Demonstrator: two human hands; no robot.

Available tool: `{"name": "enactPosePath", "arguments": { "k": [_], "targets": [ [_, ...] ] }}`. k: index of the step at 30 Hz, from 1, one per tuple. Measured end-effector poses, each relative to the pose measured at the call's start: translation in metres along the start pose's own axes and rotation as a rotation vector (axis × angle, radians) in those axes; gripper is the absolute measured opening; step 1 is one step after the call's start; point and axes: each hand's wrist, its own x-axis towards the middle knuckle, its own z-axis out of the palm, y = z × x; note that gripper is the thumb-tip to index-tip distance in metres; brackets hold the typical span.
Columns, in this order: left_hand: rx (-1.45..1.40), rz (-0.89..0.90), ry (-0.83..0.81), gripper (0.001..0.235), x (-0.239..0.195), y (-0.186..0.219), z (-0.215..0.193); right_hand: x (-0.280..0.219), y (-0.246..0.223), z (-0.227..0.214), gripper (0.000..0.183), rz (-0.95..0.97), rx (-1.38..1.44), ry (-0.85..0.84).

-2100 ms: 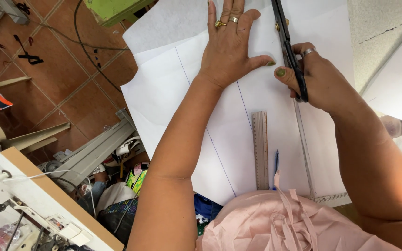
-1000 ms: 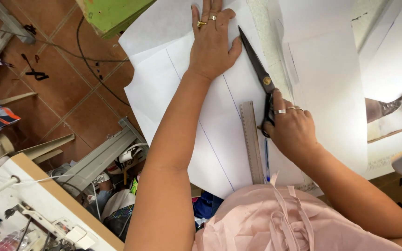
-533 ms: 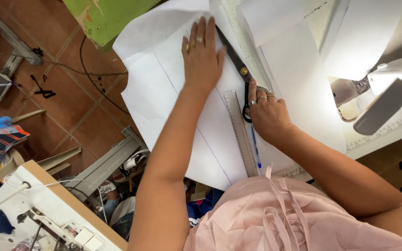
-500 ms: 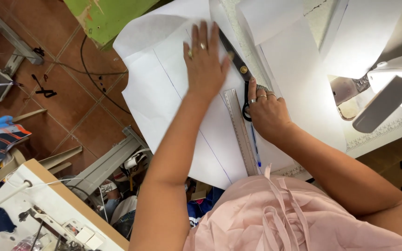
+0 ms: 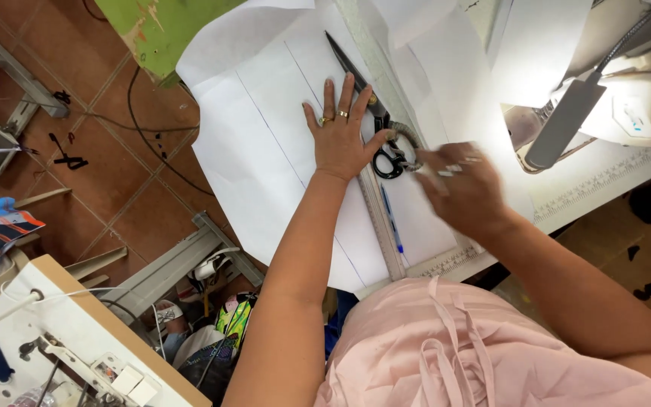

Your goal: Marking lines on fabric or paper using a ruler and pen, then cutting the material with scissors on a workbench.

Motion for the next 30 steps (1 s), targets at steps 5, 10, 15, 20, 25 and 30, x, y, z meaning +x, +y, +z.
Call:
{"name": "enactPosePath", "arguments": {
  "k": [5, 10, 15, 20, 25, 30],
  "targets": [
    [0.117, -0.009, -0.176, 0.078, 0.006, 0.000, -0.011, -0.028, 0.044, -0.005, 0.093, 0.619, -0.238, -0.160],
    [0.134, -0.008, -0.163, 0.080, 0.005, 0.002, -0.013, -0.038, 0.045, 0.049, 0.110, 0.484, -0.112, -0.043],
    [0.109, 0.005, -0.183, 0.077, 0.006, 0.002, -0.019, -0.008, 0.011, -0.019, 0.103, 0.846, 0.473, -0.201],
    [0.025, -0.066, -0.326, 0.079, 0.013, 0.009, -0.034, -0.019, 0.033, 0.011, 0.069, 0.345, 0.380, 0.265],
    [0.071, -0.007, -0.126, 0.079, 0.004, 0.003, -0.015, 0.071, 0.077, -0.004, 0.087, 0.422, 0.282, 0.537],
    [0.060, 0.029, -0.051, 0.081, 0.006, 0.002, -0.012, 0.129, 0.146, -0.039, 0.103, 0.681, 0.180, 0.813]
  ]
}}
